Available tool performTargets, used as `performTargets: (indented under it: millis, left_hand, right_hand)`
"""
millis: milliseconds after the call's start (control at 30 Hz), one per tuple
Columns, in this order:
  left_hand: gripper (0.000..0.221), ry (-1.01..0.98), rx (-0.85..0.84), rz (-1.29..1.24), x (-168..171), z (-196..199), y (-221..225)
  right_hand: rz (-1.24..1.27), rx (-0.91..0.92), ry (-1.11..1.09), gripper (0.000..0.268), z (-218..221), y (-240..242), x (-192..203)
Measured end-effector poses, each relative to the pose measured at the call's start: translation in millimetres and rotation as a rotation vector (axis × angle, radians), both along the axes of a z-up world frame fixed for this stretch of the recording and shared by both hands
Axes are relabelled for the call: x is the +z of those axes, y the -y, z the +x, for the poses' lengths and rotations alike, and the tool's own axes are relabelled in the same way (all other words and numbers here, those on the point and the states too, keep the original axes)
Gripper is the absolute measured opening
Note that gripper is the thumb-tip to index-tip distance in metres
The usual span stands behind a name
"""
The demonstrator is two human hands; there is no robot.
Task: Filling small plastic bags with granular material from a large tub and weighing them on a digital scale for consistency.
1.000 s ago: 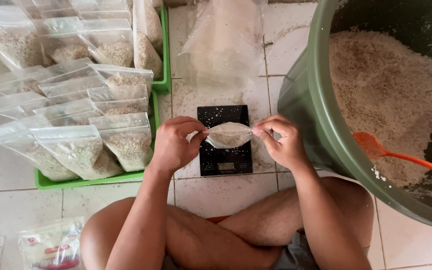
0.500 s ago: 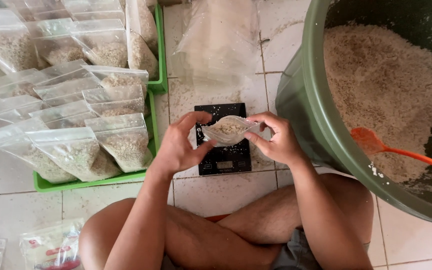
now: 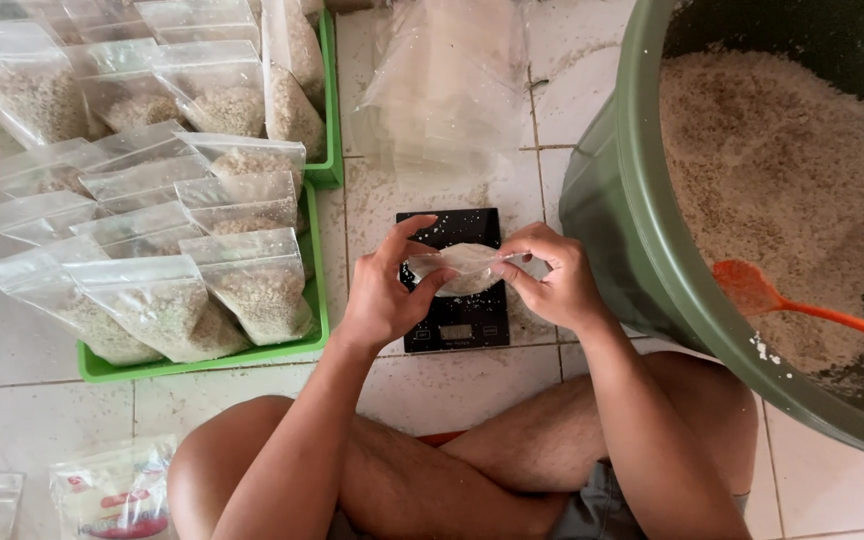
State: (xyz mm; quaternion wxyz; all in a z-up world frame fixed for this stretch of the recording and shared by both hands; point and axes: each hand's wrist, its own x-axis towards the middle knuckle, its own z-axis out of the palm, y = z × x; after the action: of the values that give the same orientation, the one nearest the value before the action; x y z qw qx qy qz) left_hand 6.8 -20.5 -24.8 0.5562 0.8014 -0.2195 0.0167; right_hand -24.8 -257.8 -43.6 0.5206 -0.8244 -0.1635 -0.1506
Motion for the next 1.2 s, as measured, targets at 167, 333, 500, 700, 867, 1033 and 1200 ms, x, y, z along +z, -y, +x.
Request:
performTargets:
  millis: [167,333,500,700,867,1033,1200]
  left_hand:
    - [0.051,0.008,0.033,-0.028,-1.3,-1.9,2.6]
    - [0.053,0.012,0.017,0.0,1.1,1.6,0.4]
    - [0.053,-0.021,-0.002,-0.017,-0.5,3.8,-1.1]
    - [0.056,-0.006,-0.022,-0.02,2.4,3.0,-3.9]
    - [0.058,-0.01,-0.037,-0.034,1.6,3.1,-4.4]
    - [0.059,-0.007,-0.056,-0.065,-1.0,3.7,-5.3]
    - [0.059,0.031,-0.065,-0.083,-5.0,5.0,-5.0]
  right_hand:
    - [0.007,-0.003,0.02,0.012,0.0,-2.5,4.3]
    - [0.027,-0.01,0.005,0.013,-1.5,-0.6,-0.1]
    - [0.168,-0.054,-0.134,0.028,-9.5,-1.7,2.5]
    - [0.131,-0.252,-0.159,0.035,-17.2,-6.4,-4.2]
    - [0.125,-0.249,-0.288,0.038,-21.4,-4.6,0.8]
    - [0.126,-0.212,-0.341,0.045,-22.0,-6.0,-3.0]
    - [0.083,-0.197,-0.29,0.052,-22.3,-7.6,-1.4]
